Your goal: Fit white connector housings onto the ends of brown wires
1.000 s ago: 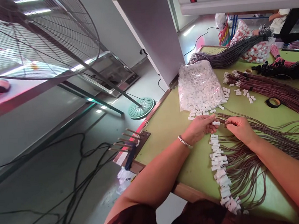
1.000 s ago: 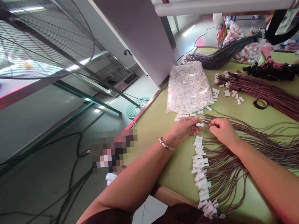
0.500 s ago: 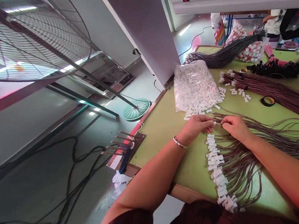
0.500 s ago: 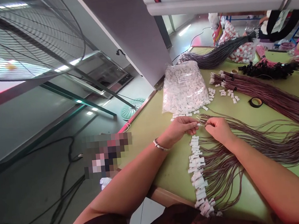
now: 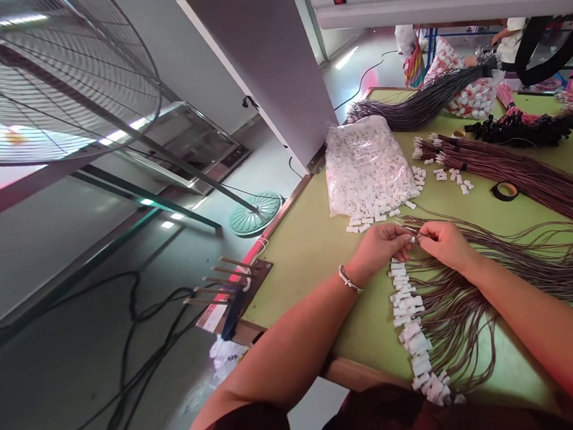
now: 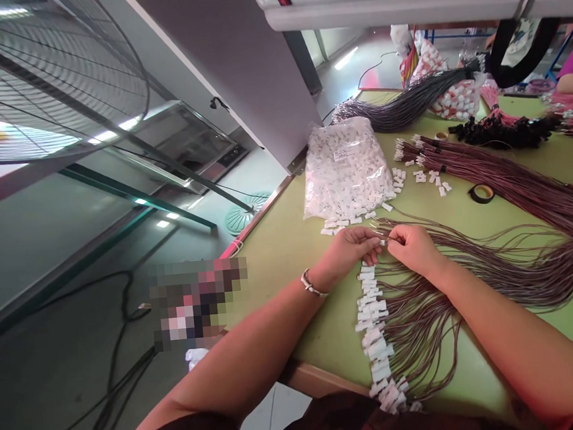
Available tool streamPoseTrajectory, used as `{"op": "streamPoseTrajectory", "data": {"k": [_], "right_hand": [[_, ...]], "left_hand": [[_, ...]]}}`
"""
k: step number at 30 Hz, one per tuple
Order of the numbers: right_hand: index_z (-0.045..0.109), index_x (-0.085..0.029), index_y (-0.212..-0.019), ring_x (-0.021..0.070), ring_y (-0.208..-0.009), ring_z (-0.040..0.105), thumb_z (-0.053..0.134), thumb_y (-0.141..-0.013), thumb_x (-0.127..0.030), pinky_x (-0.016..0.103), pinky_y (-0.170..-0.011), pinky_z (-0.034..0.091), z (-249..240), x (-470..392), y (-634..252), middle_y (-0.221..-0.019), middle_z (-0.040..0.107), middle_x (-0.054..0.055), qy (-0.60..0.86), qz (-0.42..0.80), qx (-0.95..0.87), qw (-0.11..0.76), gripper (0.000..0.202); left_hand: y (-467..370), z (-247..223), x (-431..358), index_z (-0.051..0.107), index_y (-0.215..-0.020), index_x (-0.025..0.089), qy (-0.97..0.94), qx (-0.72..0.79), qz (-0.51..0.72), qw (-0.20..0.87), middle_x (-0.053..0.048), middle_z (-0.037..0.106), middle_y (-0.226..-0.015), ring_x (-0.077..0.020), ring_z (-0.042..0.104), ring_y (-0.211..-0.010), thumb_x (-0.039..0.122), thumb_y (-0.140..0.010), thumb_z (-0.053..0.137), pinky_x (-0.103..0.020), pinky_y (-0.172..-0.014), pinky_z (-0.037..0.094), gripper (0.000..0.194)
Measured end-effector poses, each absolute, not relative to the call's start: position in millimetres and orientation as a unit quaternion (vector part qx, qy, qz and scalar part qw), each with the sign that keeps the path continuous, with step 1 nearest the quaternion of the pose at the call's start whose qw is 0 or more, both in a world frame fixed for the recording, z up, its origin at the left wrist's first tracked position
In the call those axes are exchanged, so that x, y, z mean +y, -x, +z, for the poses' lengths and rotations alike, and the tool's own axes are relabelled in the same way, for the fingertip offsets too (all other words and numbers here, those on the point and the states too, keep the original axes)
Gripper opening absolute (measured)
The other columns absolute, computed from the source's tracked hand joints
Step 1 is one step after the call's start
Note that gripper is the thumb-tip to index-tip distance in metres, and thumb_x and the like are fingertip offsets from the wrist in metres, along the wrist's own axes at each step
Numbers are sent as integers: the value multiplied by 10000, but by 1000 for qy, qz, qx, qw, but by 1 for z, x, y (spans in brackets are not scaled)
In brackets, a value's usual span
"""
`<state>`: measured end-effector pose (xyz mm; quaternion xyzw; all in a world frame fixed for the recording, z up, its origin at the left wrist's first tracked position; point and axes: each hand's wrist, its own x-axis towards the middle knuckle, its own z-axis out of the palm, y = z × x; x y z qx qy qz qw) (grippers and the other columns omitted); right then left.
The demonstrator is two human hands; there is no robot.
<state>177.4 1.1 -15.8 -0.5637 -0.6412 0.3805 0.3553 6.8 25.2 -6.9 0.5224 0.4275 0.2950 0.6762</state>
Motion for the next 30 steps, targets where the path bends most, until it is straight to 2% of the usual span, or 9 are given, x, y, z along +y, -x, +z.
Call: {"op": "streamPoseTrajectory", "data": {"k": [10, 18, 27, 30], "right_hand": [[506, -179, -534, 88, -479, 316, 475, -663, -225, 230, -475, 255, -16, -2, -173, -471, 384, -43, 579, 302, -680, 332, 141], [518, -187, -549, 95, -456, 344, 491, -675, -236, 236, -484, 272, -20, -2, -167, -459, 446, -35, 597, 266, -679, 335, 137], [499, -179, -538, 83, -461, 319, 477, -673, -248, 224, -463, 254, -17, -1, -171, -459, 396, -49, 577, 314, -667, 352, 152], [502, -176, -526, 89, -478, 317, 461, -655, -266, 226, -462, 258, -15, 0, -171, -470, 382, -45, 582, 351, -636, 365, 162]], "left_hand": [[-9, -9, 25, 590, -684, 95, -511, 444, 302, 672, 4, 606, -530, -64, 555, -417, 171, -764, 670, -177, -437, 468, 136], [-15, -9, 21, 575, -682, 102, -503, 446, 324, 666, 13, 583, -465, -60, 534, -400, 200, -768, 675, -170, -452, 458, 165], [-15, -7, 18, 566, -679, 105, -501, 432, 337, 670, 13, 587, -489, -54, 534, -414, 210, -786, 648, -158, -449, 449, 172], [-14, -9, 19, 589, -727, 104, -520, 421, 353, 654, 11, 597, -517, -67, 564, -466, 183, -775, 650, -170, -488, 472, 111]]}}
